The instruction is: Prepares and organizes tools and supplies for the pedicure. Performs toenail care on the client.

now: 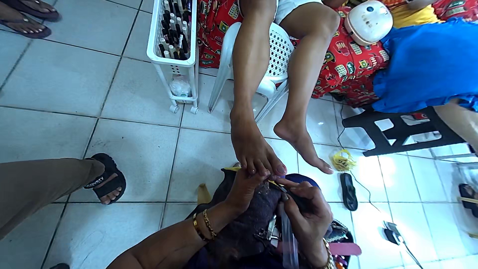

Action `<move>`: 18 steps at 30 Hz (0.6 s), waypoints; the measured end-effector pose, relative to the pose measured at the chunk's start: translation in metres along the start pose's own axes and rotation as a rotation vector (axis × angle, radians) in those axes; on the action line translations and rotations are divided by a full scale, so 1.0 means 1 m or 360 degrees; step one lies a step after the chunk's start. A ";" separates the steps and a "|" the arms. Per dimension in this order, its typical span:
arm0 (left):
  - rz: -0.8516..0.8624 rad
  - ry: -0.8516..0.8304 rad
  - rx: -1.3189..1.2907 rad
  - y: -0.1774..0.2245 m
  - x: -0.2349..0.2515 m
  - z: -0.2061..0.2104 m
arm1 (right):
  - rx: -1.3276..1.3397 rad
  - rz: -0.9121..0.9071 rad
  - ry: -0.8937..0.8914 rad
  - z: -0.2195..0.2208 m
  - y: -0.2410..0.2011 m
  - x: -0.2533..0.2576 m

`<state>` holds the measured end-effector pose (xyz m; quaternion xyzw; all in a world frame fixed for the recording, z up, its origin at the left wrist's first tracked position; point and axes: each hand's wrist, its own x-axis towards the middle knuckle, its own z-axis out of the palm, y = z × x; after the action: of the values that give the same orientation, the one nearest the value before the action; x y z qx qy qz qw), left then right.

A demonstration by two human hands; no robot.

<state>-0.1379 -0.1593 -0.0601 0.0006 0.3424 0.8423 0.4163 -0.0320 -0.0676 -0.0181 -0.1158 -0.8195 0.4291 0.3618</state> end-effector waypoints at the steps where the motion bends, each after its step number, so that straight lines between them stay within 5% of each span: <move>1: 0.0007 -0.0005 -0.0001 0.000 0.000 0.000 | 0.0020 0.0007 0.0009 0.000 0.000 0.000; 18: -0.0033 -0.0033 -0.0046 0.002 0.000 -0.002 | 0.0082 0.0050 0.0050 0.004 -0.001 0.003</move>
<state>-0.1397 -0.1608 -0.0603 -0.0001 0.3257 0.8428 0.4284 -0.0366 -0.0691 -0.0174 -0.1260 -0.8004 0.4539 0.3708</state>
